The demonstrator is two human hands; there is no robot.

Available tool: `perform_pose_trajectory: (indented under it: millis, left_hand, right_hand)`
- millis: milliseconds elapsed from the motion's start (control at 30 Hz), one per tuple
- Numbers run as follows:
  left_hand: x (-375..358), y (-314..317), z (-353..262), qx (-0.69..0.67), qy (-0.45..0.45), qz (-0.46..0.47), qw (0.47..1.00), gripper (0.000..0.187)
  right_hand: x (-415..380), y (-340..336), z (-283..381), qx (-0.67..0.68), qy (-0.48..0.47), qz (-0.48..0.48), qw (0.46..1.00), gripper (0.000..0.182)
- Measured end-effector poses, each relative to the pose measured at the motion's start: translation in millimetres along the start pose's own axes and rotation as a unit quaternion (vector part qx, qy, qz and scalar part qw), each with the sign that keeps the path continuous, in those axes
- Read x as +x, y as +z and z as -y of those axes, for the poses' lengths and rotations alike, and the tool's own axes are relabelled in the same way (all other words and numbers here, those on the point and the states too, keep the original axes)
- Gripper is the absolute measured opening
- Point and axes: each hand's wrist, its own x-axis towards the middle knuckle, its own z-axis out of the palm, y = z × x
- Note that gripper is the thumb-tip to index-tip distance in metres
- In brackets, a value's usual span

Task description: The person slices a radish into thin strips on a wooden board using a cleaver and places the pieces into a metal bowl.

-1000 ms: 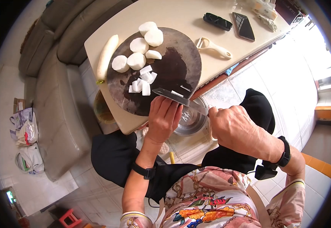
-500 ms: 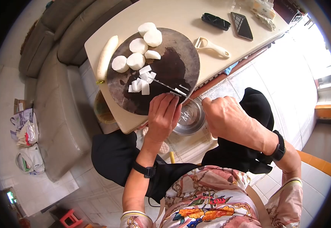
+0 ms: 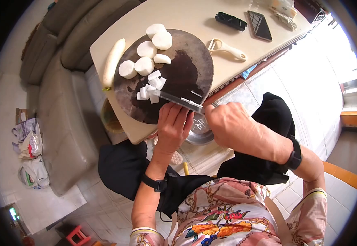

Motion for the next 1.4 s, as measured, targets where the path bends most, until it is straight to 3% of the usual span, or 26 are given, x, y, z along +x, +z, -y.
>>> perform_pose_trajectory:
  millis: [33, 100, 133, 200, 233, 333, 367, 433, 567, 600, 733, 1033, 1167, 1233, 1400]
  left_hand:
    - [0.8, -2.2, -0.9, 0.002, 0.001, 0.0, 1.0, 0.029]
    - [4.4, -7.0, -2.8, -0.038, -0.019, 0.007, 0.999, 0.031]
    - [5.2, -8.1, -3.3, -0.033, -0.017, 0.005, 0.999, 0.031]
    - [6.2, -9.8, -5.9, -0.098, -0.098, 0.003, 0.99, 0.042]
    - [11.0, -12.2, -8.7, -0.094, -0.095, 0.003, 0.991, 0.042]
    - [35.4, -21.6, -17.5, -0.058, -0.134, 0.095, 0.985, 0.06]
    - [44.0, -24.2, -19.2, -0.055, -0.132, 0.097, 0.985, 0.06]
    - [58.5, -27.7, -21.6, 0.023, -0.108, 0.213, 0.971, 0.063]
    - [63.4, -24.6, -20.0, 0.017, -0.132, 0.231, 0.964, 0.045]
    - [63.1, -25.2, -24.2, 0.013, -0.121, 0.208, 0.971, 0.033]
    - [51.8, -23.5, -29.9, 0.02, -0.116, 0.183, 0.976, 0.02]
    - [24.7, -12.8, -55.7, 0.063, -0.071, 0.151, 0.984, 0.017]
    - [10.5, -3.9, -65.6, 0.04, -0.113, 0.123, 0.985, 0.017]
    - [7.3, -1.0, -68.2, 0.001, -0.193, 0.089, 0.977, 0.013]
    - [9.9, 3.4, -66.8, -0.029, -0.167, 0.082, 0.982, 0.012]
  right_hand:
    - [0.5, 5.3, -8.5, 0.0, -0.001, -0.002, 1.0, 0.011]
    - [4.1, 10.2, -27.5, 0.129, -0.016, -0.04, 0.991, 0.01]
    - [2.4, 5.8, -28.4, 0.254, 0.091, -0.073, 0.96, 0.015]
    - [1.3, -13.9, -44.7, 0.388, 0.164, 0.032, 0.906, 0.022]
    - [0.3, -18.5, -53.8, 0.435, 0.193, 0.072, 0.876, 0.022]
    - [-2.6, -12.1, -76.7, 0.527, 0.183, 0.017, 0.83, 0.027]
    - [-3.7, -10.1, -82.7, 0.529, 0.18, 0.016, 0.829, 0.027]
    - [-6.6, -5.3, -94.8, 0.563, 0.204, -0.006, 0.801, 0.027]
    - [-17.1, 11.6, -114.0, 0.57, 0.199, -0.017, 0.797, 0.023]
    - [-19.2, 10.8, -114.6, 0.574, 0.2, -0.021, 0.794, 0.023]
    - [-21.1, 8.6, -109.0, 0.588, 0.192, -0.031, 0.785, 0.024]
    - [-27.5, 8.5, -114.6, 0.599, 0.176, -0.055, 0.779, 0.024]
    - [-29.8, 11.9, -120.8, 0.603, 0.188, -0.078, 0.772, 0.026]
    - [-31.5, 9.3, -121.5, 0.582, 0.191, -0.073, 0.787, 0.026]
    - [-34.1, 9.9, -121.5, 0.581, 0.202, -0.079, 0.784, 0.026]
